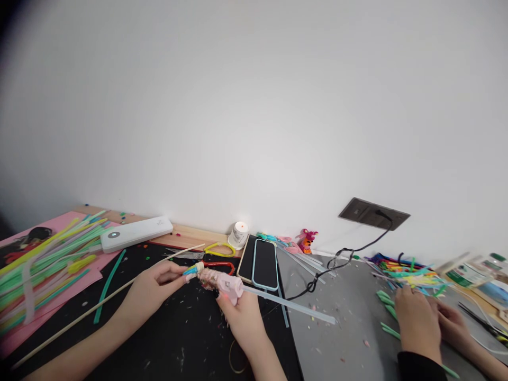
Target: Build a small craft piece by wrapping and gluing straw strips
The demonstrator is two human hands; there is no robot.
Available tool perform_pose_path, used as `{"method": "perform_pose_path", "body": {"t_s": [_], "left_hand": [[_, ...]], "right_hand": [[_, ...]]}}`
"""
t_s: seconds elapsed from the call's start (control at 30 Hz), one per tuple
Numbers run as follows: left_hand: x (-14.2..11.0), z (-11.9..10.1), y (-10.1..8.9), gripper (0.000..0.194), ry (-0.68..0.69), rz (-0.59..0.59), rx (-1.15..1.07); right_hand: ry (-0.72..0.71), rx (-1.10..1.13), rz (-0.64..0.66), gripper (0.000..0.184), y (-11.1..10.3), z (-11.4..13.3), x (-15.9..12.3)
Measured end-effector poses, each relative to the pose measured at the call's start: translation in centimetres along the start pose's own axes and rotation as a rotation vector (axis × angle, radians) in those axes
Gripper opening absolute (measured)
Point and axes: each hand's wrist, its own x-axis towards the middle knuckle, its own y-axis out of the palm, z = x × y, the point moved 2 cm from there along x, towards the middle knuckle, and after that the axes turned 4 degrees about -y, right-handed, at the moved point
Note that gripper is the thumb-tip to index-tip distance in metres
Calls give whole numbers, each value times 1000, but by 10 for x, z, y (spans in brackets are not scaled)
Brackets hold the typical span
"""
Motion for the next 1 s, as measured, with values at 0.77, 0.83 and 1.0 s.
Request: {"method": "perform_pose_path", "body": {"t_s": [0.77, 0.83, 1.0], "left_hand": [[3, 13, -2, 21, -343, 1, -404], [2, 13, -1, 19, -394, 26, -491], [2, 17, 1, 12, -504, 33, -651]], "right_hand": [[60, -82, -34, 19, 1, -7, -4], [53, -66, -47, 20, 1, -8, -4], [-7, -49, -66, 20, 1, -4, -3]]}}
